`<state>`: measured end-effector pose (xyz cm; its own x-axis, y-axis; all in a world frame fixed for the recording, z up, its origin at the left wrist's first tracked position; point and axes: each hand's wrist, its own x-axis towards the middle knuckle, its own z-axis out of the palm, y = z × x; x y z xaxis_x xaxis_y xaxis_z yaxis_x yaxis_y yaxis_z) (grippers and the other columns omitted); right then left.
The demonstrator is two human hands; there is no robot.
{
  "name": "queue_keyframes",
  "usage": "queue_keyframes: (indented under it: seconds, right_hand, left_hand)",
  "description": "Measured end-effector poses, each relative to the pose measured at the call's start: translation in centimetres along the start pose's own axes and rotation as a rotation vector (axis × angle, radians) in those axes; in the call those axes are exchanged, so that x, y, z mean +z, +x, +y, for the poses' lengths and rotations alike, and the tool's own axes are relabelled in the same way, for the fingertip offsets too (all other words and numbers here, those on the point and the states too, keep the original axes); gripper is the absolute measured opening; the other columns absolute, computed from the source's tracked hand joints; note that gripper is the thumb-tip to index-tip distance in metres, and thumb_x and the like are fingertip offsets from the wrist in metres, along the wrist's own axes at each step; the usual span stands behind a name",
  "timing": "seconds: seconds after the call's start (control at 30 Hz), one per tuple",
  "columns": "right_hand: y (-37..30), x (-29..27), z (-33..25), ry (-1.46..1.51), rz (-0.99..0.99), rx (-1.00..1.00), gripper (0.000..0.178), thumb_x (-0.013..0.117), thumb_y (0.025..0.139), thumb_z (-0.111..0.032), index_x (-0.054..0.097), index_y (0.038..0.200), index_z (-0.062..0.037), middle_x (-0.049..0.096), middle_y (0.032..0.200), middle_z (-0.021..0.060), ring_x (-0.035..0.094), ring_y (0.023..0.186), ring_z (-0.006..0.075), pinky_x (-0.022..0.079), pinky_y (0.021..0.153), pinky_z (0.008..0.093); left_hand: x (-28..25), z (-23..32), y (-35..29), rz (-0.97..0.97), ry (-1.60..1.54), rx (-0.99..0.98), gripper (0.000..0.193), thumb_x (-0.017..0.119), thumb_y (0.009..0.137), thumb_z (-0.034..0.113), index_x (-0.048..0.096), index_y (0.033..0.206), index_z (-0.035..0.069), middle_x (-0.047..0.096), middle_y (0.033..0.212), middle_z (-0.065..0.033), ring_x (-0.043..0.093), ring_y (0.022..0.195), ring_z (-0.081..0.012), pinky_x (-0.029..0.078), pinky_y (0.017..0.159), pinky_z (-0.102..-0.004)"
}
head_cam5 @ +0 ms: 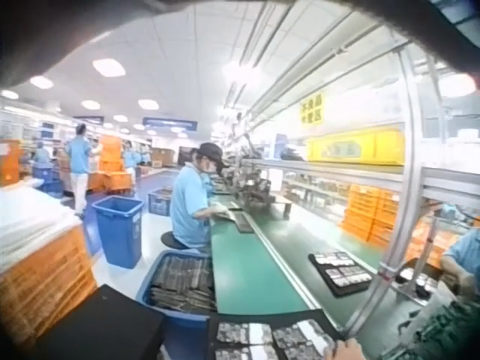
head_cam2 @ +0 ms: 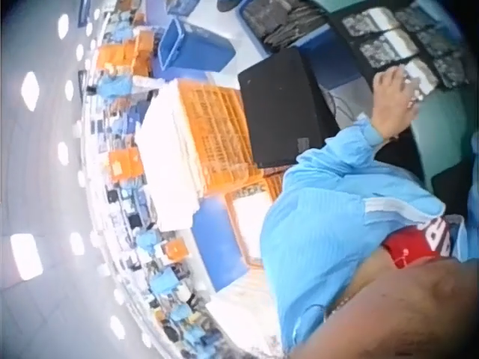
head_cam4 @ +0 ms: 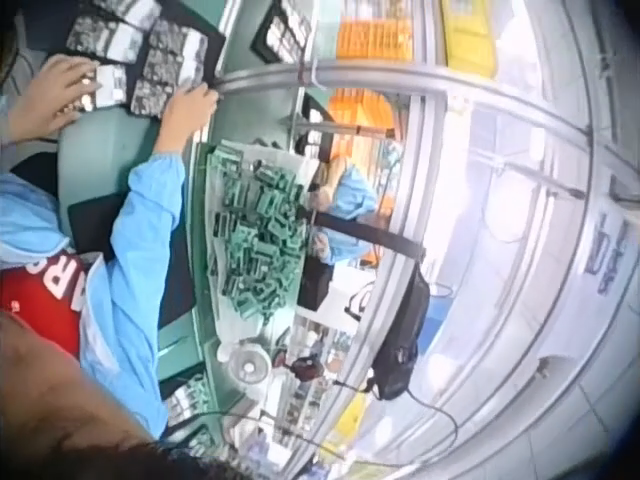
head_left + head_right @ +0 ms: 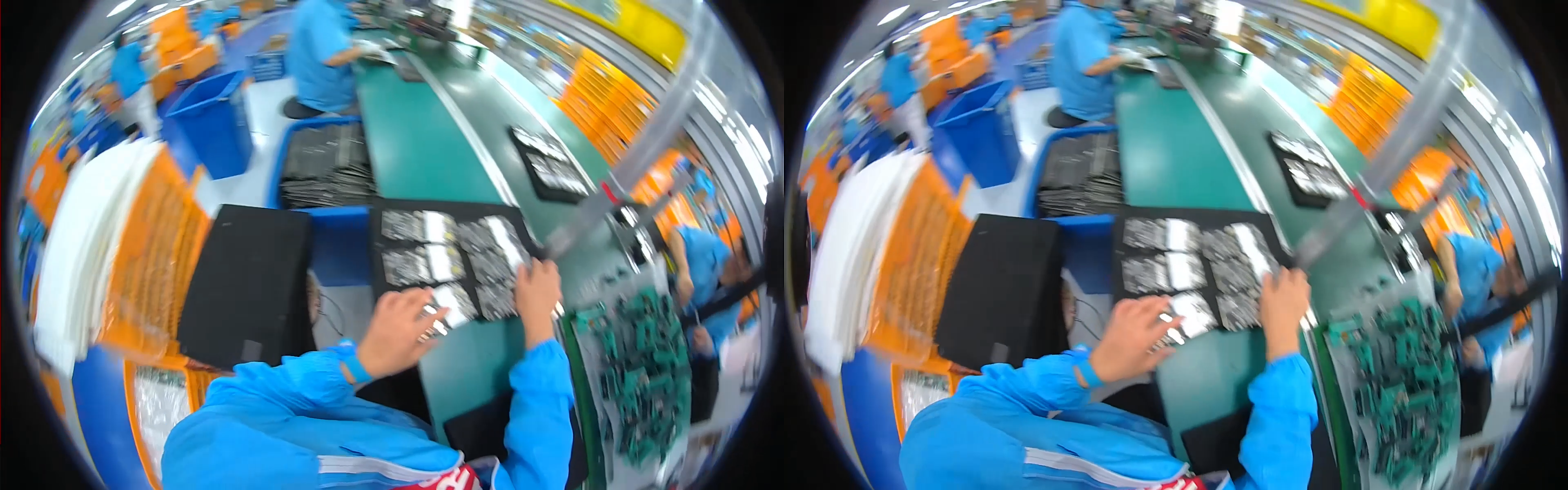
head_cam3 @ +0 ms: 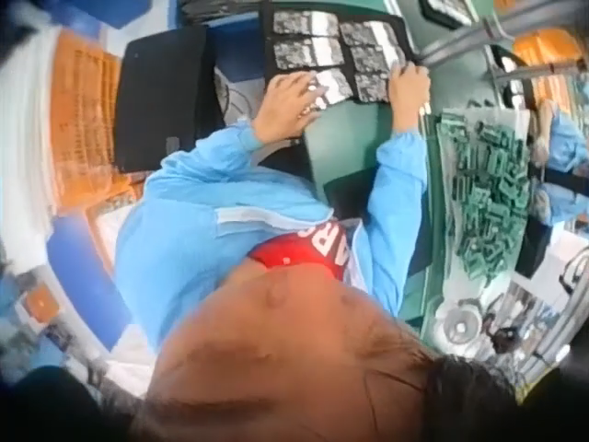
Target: The person assembles circuit boards by attaching green plastic components to them, using tweezers to manipulate the small parts.
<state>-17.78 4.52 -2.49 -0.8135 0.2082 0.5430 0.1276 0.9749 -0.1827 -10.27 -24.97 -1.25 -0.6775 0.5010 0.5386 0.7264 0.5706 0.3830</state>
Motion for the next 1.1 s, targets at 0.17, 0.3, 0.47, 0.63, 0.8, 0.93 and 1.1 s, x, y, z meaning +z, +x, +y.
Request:
queue_keyframes:
  seconds: [0.17, 0.3, 0.47, 0.63, 0.8, 0.93, 1.1]
  right_hand:
    - [-0.1, -0.2, 2.4, 0.129, -0.042, 0.132, 0.024, 0.066, 0.088, -0.030, 0.061, 0.097, -0.0072, 0.065, 0.095, 0.0144, 0.064, 0.089, 0.0368, 0.049, 0.075, 0.0486]
    - [0.0, -2.3, 1.7, 0.267, -0.126, 0.184, 0.022, 0.066, 0.092, -0.029, 0.063, 0.098, -0.0083, 0.069, 0.082, 0.0099, 0.067, 0.077, 0.0307, 0.049, 0.068, 0.0437]
    - [0.1, -2.0, 1.4, 0.205, -0.226, 0.263, 0.038, 0.073, 0.084, -0.040, 0.070, 0.095, -0.0044, 0.070, 0.081, 0.0095, 0.067, 0.077, 0.0283, 0.050, 0.070, 0.0440]
    - [-0.2, -1.4, 3.1, 0.327, -0.246, 0.233, 0.033, 0.073, 0.085, -0.033, 0.069, 0.090, -0.0005, 0.069, 0.077, 0.0105, 0.065, 0.070, 0.0231, 0.050, 0.066, 0.0386]
    - [-1.9, -2.3, 6.8, 0.824, -0.068, 0.355, 0.026, 0.075, 0.088, -0.022, 0.067, 0.089, 0.0025, 0.066, 0.079, 0.0023, 0.058, 0.072, 0.0094, 0.047, 0.064, 0.0264]
    - [-5.3, -9.8, 10.6, 0.827, 0.007, 0.276, 0.017, 0.069, 0.093, -0.014, 0.061, 0.086, -0.0009, 0.059, 0.076, -0.0010, 0.052, 0.071, 0.0057, 0.042, 0.063, 0.0223]
    - [-16.1, -18.9, 22.1, 0.716, -0.177, 0.295, 0.010, 0.065, 0.091, -0.010, 0.058, 0.088, -0.0029, 0.056, 0.081, 0.0018, 0.051, 0.074, 0.0118, 0.041, 0.067, 0.0267]
  left_hand:
    - [1.2, -0.1, -0.1, -0.010, -0.034, -0.019, 0.063, 0.078, 0.075, 0.018, 0.056, 0.134, 0.018, 0.052, 0.135, -0.0130, 0.051, 0.123, -0.0296, 0.038, 0.099, -0.0447]
    - [1.3, -0.5, -0.6, 0.023, -0.007, -0.035, 0.065, 0.079, 0.075, 0.018, 0.055, 0.136, 0.020, 0.051, 0.138, -0.0112, 0.051, 0.123, -0.0278, 0.038, 0.100, -0.0440]
    - [1.5, -1.0, -0.4, 0.033, -0.005, -0.007, 0.062, 0.079, 0.075, 0.017, 0.056, 0.133, 0.018, 0.051, 0.138, -0.0128, 0.050, 0.123, -0.0296, 0.038, 0.100, -0.0448]
    - [1.3, -1.2, -0.6, 0.018, -0.022, 0.041, 0.060, 0.078, 0.076, 0.018, 0.057, 0.132, 0.016, 0.051, 0.136, -0.0142, 0.049, 0.123, -0.0320, 0.038, 0.099, -0.0446]
    - [1.4, -0.6, -0.7, 0.002, -0.003, 0.065, 0.059, 0.077, 0.077, 0.020, 0.057, 0.131, 0.016, 0.052, 0.135, -0.0144, 0.050, 0.120, -0.0316, 0.039, 0.096, -0.0442]
    - [1.3, 1.6, -0.8, -0.118, -0.118, 0.055, 0.056, 0.075, 0.079, 0.021, 0.058, 0.132, 0.015, 0.055, 0.128, -0.0123, 0.053, 0.115, -0.0294, 0.040, 0.092, -0.0425]
    - [3.6, 6.2, -0.3, -0.151, -0.322, 0.196, 0.055, 0.074, 0.080, 0.023, 0.057, 0.131, 0.014, 0.055, 0.127, -0.0127, 0.054, 0.112, -0.0303, 0.041, 0.090, -0.0429]
